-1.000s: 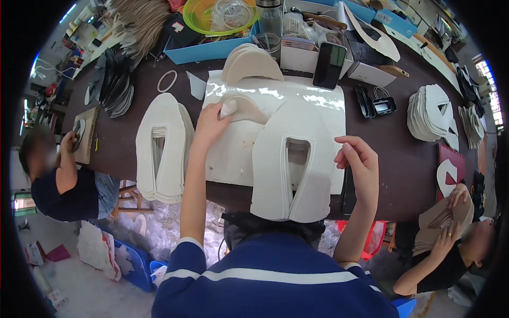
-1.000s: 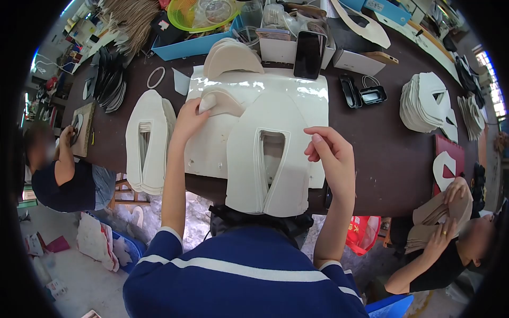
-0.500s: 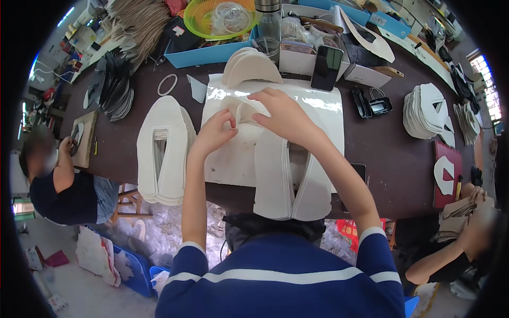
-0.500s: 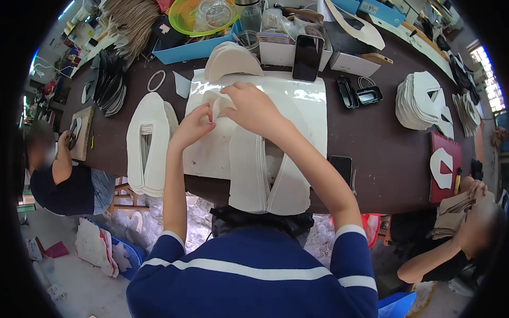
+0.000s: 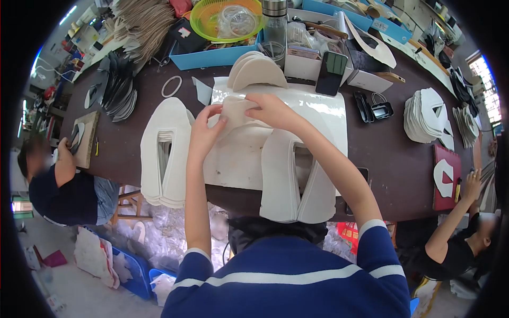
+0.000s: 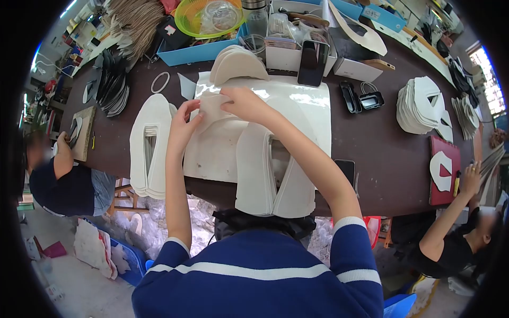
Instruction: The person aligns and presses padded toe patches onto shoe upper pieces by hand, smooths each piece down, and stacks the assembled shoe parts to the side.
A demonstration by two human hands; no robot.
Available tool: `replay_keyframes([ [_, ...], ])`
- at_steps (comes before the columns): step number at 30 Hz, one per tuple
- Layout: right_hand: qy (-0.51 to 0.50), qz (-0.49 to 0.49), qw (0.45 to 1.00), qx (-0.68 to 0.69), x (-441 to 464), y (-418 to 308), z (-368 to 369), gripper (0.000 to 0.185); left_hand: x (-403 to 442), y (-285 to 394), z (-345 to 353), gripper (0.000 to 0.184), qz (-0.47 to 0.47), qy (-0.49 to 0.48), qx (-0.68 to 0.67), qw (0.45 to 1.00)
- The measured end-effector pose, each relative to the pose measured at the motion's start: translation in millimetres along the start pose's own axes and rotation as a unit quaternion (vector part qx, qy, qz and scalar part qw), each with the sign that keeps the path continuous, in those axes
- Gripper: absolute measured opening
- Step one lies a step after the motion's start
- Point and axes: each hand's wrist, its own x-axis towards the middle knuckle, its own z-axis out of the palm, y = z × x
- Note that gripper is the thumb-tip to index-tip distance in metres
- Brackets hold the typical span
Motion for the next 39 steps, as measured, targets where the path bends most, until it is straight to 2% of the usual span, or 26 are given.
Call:
replay_keyframes([
  [4, -0.031, 0.027, 0.999, -0.03, -2, 5, 4, 0.035, 2, -2, 2, 0.038, -0.04, 0.002, -0.017, 0.999],
  [6, -0.046, 0.027, 0.998, -0.039, -1, 8, 9, 0.034, 8, -8, 6, 0.035, -0.014, -0.018, -0.037, 0.999],
  [7, -0.048, 0.015, 0.998, -0.048, -1, 8, 9, 0.033, 11, -11, 8, 0.038, -0.002, -0.028, -0.046, 0.999],
  [10, -0.052, -0.027, 0.996, -0.072, -6, 2, 6, 0.031, 18, -16, 12, 0.059, -0.067, -0.061, -0.193, 0.977],
  [13, -0.055, -0.064, 0.993, -0.083, -11, -4, -2, 0.03, 28, -18, 8, 0.071, -0.071, -0.022, -0.079, 0.994],
  [16, -0.076, -0.065, 0.99, -0.096, -16, -8, -1, 0.028, 32, -14, 10, 0.073, -0.054, -0.025, -0.042, 0.997],
  [18, -0.087, -0.059, 0.989, -0.107, -20, -16, -1, 0.027, 33, -21, 11, 0.076, -0.093, -0.105, -0.056, 0.989],
  [19, -0.074, -0.056, 0.992, -0.085, -24, -22, -3, 0.026, 33, -27, 13, 0.077, -0.112, -0.146, -0.064, 0.981],
  [21, -0.049, -0.053, 0.997, -0.04, -34, -39, -18, 0.024, 39, -42, 19, 0.079, -0.134, -0.131, -0.096, 0.978],
  [22, -0.045, -0.021, 0.999, -0.007, -41, -53, -30, 0.022, 40, -46, 20, 0.08, -0.144, -0.125, -0.112, 0.975],
  [25, -0.027, 0.053, 0.992, 0.114, -67, -69, -59, 0.02, 36, -26, 15, 0.081, -0.142, -0.09, -0.027, 0.985],
  [27, -0.002, 0.074, 0.972, 0.221, -82, -55, -66, 0.019, 33, -14, 8, 0.078, -0.067, -0.071, 0.084, 0.992],
  [28, -0.004, 0.077, 0.981, 0.179, -83, -52, -68, 0.017, 27, -4, 2, 0.076, -0.031, -0.058, 0.139, 0.988],
  [31, -0.006, 0.084, 0.961, 0.262, -105, -50, -72, 0.017, -6, 48, 7, 0.067, 0.043, -0.054, -0.056, 0.996],
  [33, 0.013, 0.143, 0.956, 0.255, -126, -55, -70, 0.02, -38, 81, 27, 0.049, 0.022, -0.223, -0.202, 0.953],
  [35, 0.034, 0.195, 0.946, 0.257, -137, -63, -71, 0.021, -57, 110, 37, 0.039, -0.053, -0.252, -0.182, 0.949],
  [36, 0.082, 0.17, 0.947, 0.258, -146, -59, -68, 0.023, -61, 119, 44, 0.036, -0.091, -0.269, -0.171, 0.944],
  [39, 0.075, 0.27, 0.941, 0.187, -172, -64, -77, 0.024, -71, 126, 57, 0.03, -0.171, -0.234, -0.2, 0.936],
])
